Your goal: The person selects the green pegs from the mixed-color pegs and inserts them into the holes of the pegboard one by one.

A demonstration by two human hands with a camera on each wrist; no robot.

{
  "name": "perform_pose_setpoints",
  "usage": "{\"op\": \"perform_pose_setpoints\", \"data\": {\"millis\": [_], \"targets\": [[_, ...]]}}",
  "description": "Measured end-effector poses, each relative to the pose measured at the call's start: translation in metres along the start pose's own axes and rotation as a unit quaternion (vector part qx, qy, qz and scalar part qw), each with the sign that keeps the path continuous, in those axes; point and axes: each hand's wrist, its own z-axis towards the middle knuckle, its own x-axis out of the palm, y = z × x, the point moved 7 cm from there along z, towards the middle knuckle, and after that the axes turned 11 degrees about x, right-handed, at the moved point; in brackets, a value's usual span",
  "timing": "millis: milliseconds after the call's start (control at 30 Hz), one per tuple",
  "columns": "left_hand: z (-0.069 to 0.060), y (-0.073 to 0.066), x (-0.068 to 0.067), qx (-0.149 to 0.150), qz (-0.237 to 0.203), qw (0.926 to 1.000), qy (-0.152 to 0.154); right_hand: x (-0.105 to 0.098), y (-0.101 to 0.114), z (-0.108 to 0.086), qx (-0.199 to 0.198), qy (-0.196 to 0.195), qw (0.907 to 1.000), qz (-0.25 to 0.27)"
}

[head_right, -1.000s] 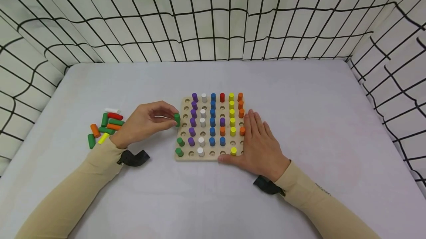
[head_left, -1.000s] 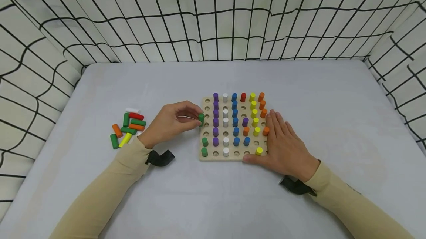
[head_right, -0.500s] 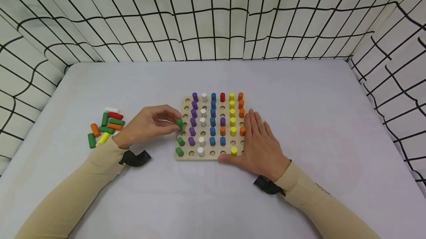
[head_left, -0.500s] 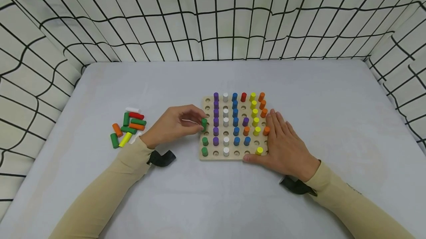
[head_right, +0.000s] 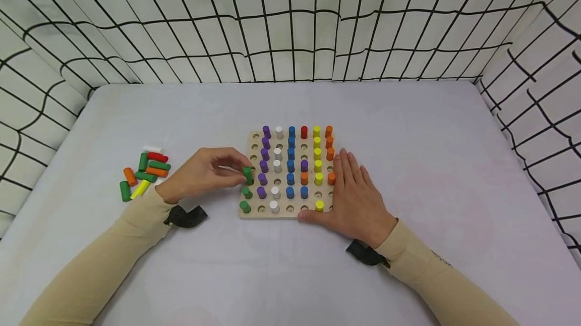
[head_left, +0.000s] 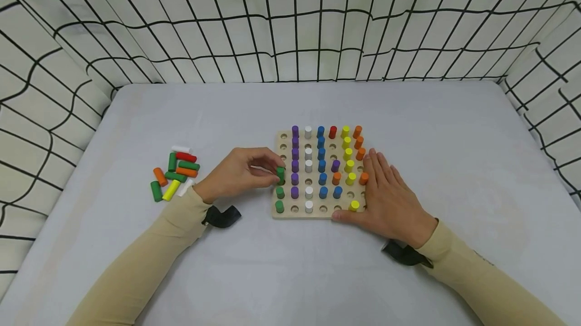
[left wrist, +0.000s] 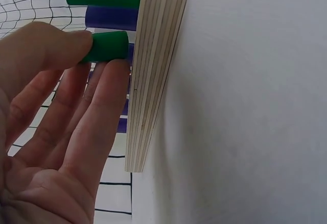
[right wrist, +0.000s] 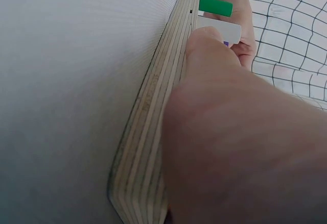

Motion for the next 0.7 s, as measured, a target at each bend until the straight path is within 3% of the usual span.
{"op": "perform_pose_setpoints", "data": {"millis": [700], "targets": [[0.0004, 0.0002, 0.0036, 0.000, 0.014, 0.9998, 0.014, 0.0007, -0.0009, 0.0006, -0.004, -0.002, 1.0000, 0.000]]}}
